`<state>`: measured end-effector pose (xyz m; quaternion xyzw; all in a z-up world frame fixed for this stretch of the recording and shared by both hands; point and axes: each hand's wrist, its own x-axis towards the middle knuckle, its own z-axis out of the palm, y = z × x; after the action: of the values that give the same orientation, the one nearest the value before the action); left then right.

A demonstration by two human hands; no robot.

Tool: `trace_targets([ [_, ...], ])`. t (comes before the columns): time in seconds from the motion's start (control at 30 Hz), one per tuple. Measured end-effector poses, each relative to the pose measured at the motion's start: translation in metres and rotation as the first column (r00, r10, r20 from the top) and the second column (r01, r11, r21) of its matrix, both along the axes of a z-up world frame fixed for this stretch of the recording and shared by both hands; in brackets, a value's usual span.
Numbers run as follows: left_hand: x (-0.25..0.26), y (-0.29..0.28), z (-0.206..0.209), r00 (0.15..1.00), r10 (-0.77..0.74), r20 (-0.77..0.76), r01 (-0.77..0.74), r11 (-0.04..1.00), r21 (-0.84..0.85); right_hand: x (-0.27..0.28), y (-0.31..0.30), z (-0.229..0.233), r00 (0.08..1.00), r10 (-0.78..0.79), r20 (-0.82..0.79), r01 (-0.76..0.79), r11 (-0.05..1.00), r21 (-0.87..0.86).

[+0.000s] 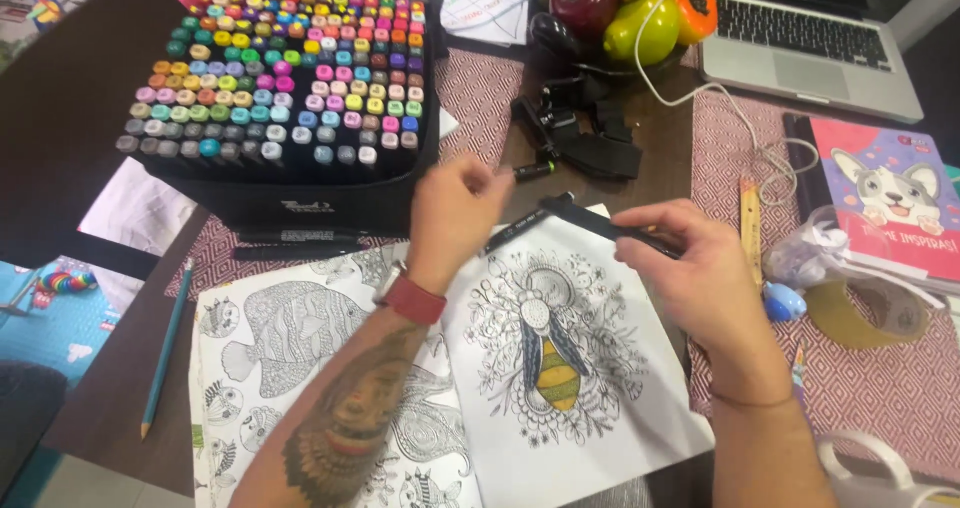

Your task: Coloring a complex illustration of a bee in a coloring book using markers.

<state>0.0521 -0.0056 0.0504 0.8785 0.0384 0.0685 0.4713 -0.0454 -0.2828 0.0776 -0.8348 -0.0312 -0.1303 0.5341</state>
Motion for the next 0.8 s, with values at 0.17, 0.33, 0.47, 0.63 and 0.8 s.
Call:
trace_targets([
  [0.17,0.014,-0.010,-0.063,0.967,-0.231,-0.105,0.252,0.926,0.283,0.019,-0.016,-0.009,0.986,-0.037,-0.162,0.075,0.969,0.234],
  [0.33,0.012,-0.009,-0.064,0.953,-0.293,-0.076,0.302,0.904,0.301,0.040,-0.004,-0.062,0.978,-0.013,-0.210,0.101,0.905,0.414],
  [0.47,0.007,-0.008,-0.053,0.961,-0.257,-0.099,0.268,0.955,0.127,0.054,0.011,-0.112,0.944,-0.034,-0.329,0.216,0.816,0.537],
  [0.63,0.001,-0.014,-0.053,0.961,-0.255,-0.108,0.264,0.960,0.087,0.053,0.022,-0.121,0.932,-0.085,-0.352,0.269,0.811,0.519],
  [0.8,-0.005,-0.014,-0.050,0.933,-0.360,-0.017,0.360,0.933,0.010,0.049,0.024,-0.106,0.959,-0.185,-0.216,0.259,0.883,0.392],
])
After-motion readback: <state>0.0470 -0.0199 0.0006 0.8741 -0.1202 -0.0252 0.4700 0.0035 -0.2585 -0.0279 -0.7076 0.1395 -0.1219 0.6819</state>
